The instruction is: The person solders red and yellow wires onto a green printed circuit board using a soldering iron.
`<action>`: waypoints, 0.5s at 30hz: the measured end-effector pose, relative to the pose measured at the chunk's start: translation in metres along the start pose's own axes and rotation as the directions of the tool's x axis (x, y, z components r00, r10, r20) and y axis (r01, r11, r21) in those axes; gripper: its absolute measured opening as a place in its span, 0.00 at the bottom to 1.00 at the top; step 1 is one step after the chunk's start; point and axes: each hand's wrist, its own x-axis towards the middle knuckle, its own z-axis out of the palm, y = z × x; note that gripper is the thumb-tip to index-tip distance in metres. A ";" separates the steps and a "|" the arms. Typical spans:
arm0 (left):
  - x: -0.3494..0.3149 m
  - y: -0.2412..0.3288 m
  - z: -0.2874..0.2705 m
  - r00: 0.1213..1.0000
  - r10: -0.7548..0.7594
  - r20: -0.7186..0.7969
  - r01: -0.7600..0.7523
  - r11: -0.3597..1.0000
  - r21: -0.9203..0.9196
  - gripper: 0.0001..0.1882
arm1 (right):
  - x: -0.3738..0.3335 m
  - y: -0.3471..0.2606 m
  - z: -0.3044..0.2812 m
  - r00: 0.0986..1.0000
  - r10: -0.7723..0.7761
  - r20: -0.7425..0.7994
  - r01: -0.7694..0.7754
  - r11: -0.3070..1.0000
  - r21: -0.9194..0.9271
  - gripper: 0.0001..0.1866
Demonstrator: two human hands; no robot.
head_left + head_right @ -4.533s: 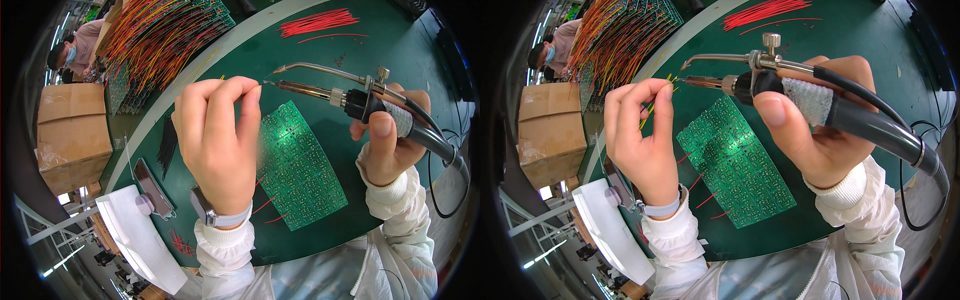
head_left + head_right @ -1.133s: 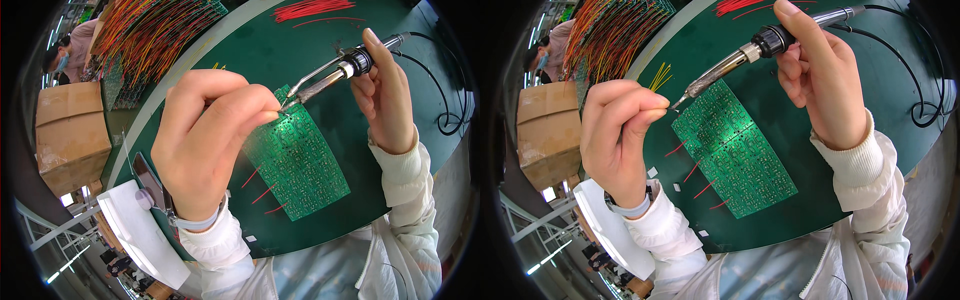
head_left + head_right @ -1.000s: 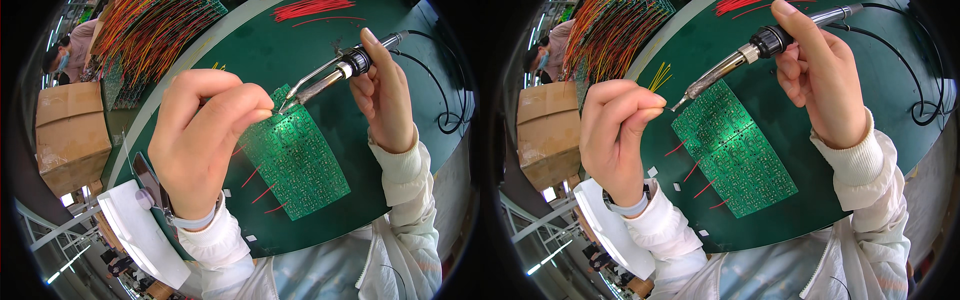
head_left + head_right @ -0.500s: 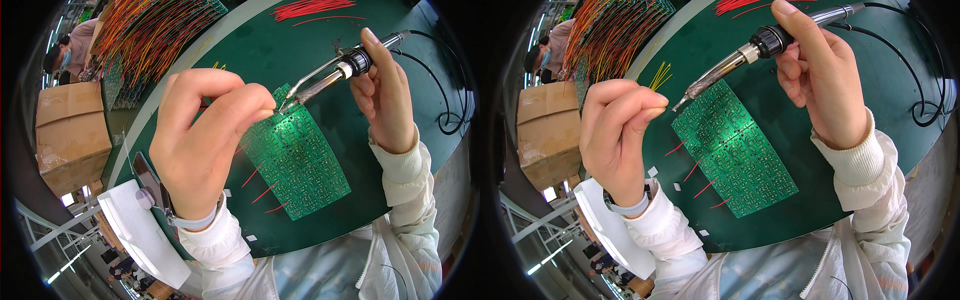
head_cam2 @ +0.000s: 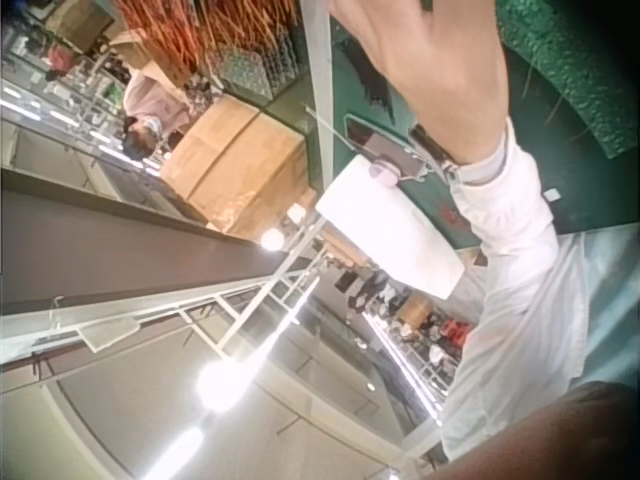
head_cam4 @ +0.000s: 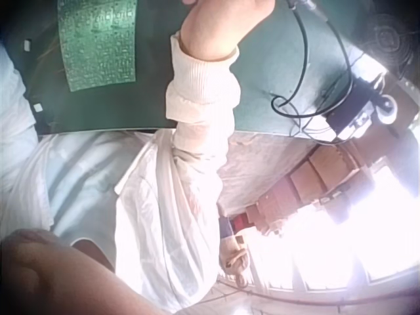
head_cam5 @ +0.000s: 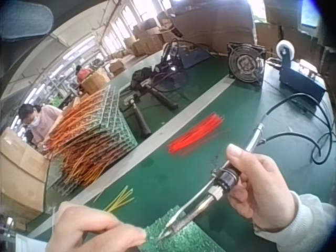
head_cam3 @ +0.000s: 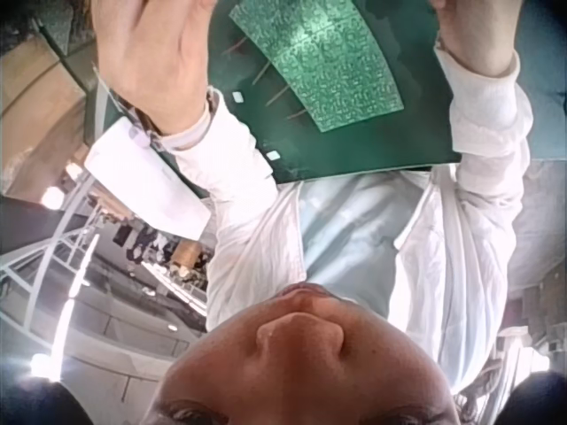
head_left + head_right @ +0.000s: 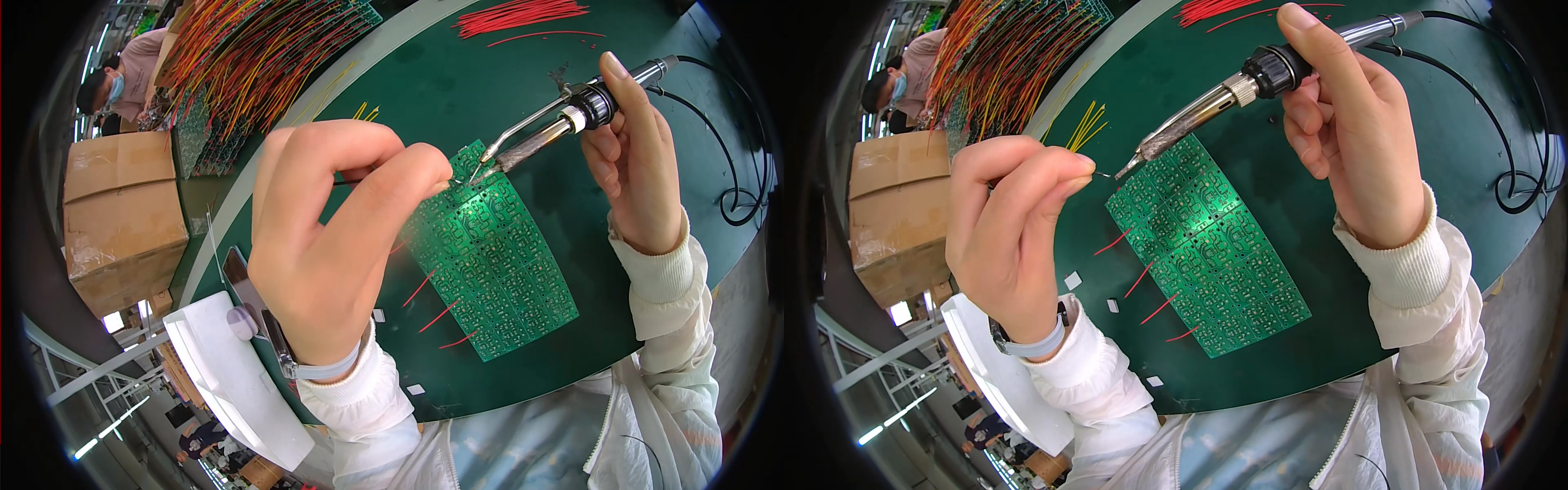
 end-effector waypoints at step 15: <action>-0.029 -0.063 -0.044 0.865 -0.468 -0.180 0.499 0.836 0.228 0.04 | -0.002 -0.008 0.006 0.999 0.013 -0.033 -0.012 0.999 0.041 0.21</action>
